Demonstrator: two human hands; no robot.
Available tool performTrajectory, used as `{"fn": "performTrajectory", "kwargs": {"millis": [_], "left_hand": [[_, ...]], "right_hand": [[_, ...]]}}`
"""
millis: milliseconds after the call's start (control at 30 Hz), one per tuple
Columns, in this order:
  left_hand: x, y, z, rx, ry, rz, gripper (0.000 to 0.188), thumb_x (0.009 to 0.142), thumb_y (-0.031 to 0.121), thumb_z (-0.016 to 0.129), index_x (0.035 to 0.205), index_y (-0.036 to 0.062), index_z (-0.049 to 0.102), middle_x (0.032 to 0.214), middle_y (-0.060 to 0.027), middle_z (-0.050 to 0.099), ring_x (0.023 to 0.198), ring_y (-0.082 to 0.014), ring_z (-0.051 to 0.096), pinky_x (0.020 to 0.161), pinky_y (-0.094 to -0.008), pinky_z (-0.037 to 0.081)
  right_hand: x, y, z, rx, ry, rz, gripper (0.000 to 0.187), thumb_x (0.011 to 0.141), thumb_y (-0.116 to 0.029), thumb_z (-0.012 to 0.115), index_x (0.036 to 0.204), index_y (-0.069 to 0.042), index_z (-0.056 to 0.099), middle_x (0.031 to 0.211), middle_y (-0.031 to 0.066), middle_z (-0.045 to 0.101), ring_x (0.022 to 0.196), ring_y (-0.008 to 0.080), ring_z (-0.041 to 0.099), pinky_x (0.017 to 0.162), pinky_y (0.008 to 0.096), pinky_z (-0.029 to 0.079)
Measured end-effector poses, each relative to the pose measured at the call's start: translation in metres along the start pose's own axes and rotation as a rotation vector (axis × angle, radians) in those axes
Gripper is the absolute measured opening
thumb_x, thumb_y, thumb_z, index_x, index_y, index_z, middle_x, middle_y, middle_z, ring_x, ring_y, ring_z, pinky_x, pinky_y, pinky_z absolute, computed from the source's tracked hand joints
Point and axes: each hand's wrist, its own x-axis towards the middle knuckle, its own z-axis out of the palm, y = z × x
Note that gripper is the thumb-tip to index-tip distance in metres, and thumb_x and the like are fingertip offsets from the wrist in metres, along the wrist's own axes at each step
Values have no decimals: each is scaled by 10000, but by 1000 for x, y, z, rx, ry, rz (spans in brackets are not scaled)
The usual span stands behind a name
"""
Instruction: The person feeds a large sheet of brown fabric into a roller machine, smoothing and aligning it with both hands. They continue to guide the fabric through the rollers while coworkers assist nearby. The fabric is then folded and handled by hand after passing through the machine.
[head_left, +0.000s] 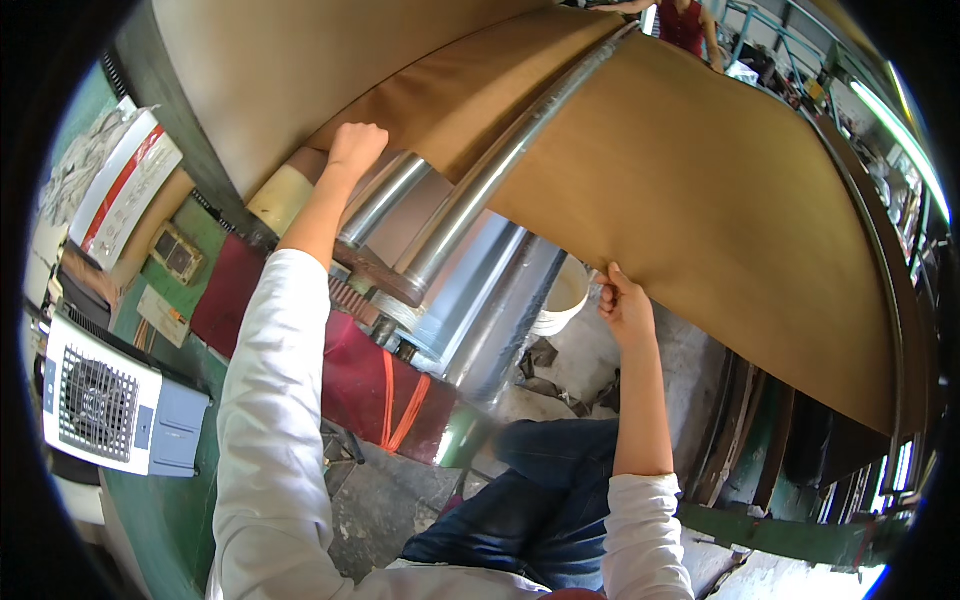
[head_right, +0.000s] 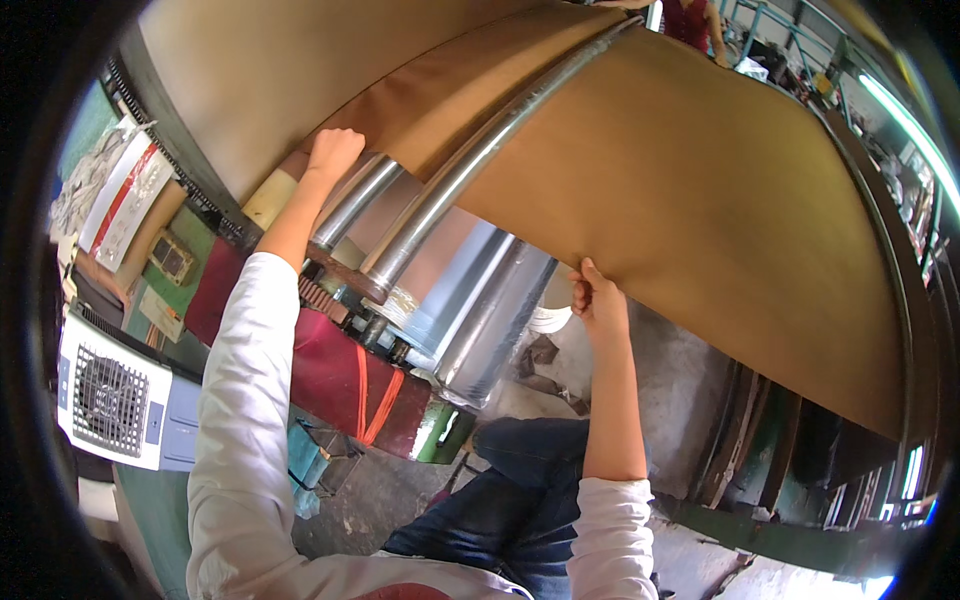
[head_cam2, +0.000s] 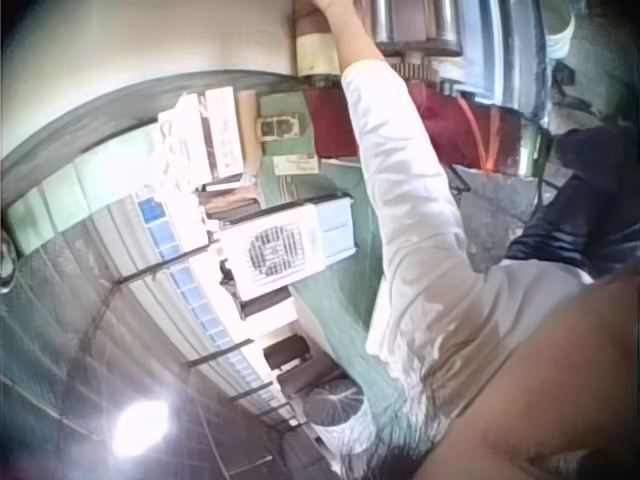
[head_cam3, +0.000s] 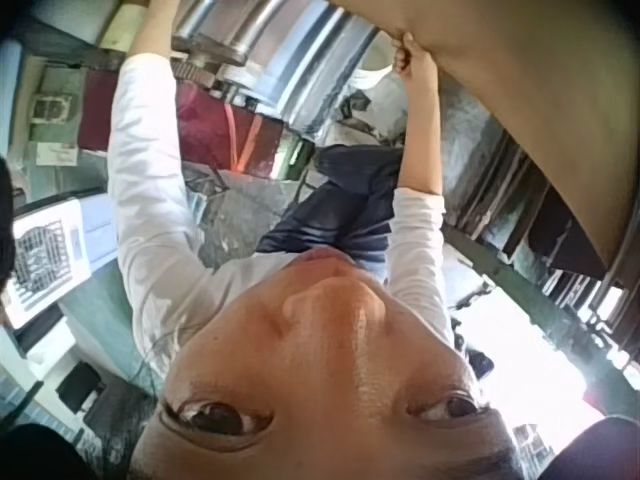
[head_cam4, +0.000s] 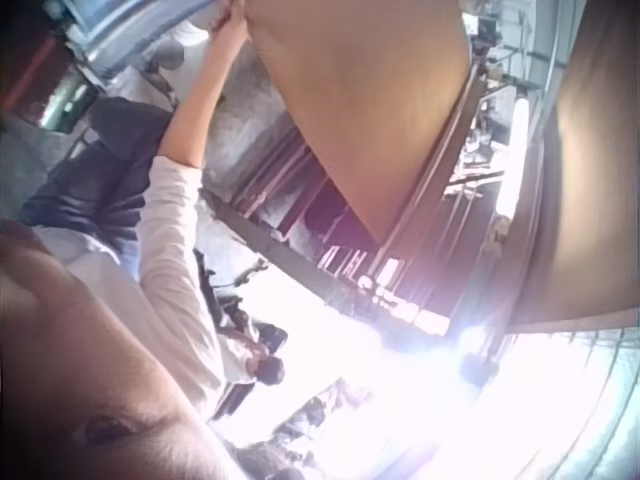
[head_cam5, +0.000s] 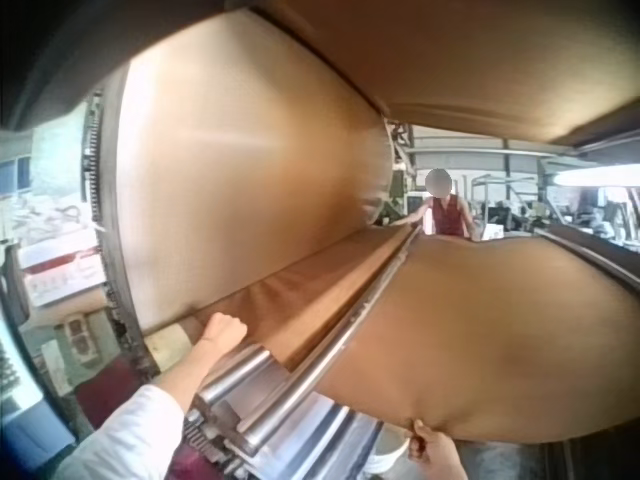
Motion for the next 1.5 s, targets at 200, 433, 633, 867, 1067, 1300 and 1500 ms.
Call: {"fn": "performTrajectory", "kwargs": {"millis": [200,433,633,867,1067,1300,1500], "left_hand": [[5,5,0,-17,-12,13,137,733,91,542,667,116,660,694,-79,654,679,-217,656,544,-332,508],[3,-2,15,30,-46,-24,138,738,92,547,672,118,665,695,-78,657,670,-213,658,534,-327,512],[4,-5,22,50,-87,-63,132,737,93,550,691,116,671,701,-74,660,674,-209,660,503,-338,509],[-4,-5,13,21,-43,-77,127,729,90,553,667,118,661,690,-69,656,655,-208,656,514,-323,504],[4,3,2,13,49,34,129,721,90,556,628,120,641,662,-69,645,630,-207,649,513,-314,494],[6,-1,15,42,3,-27,141,730,97,554,641,132,657,662,-67,651,643,-203,655,501,-324,500],[3,-6,23,59,-55,-93,149,742,95,544,667,130,667,679,-61,657,652,-201,658,502,-329,505]], "right_hand": [[-10,-5,4,-12,-64,-7,249,849,-274,574,745,-48,568,539,17,462,441,102,392,431,246,312],[-20,-18,9,33,299,-114,279,825,-345,577,930,-98,498,625,31,504,435,110,408,411,263,335],[-3,-16,-31,338,408,-158,213,876,-319,490,876,-107,492,589,9,458,459,117,392,444,268,331],[-2,-12,-20,261,353,-40,176,912,-278,441,802,-146,476,569,1,450,476,127,383,455,274,320],[0,-9,-20,232,220,-14,191,917,-288,438,832,-121,478,572,26,467,469,127,381,470,277,325],[0,-7,-13,162,152,29,239,910,-309,453,775,-116,492,555,15,468,458,118,378,469,270,318],[-4,-8,-4,71,91,20,346,904,-334,464,715,-55,543,532,10,464,442,116,370,464,262,312]]}}
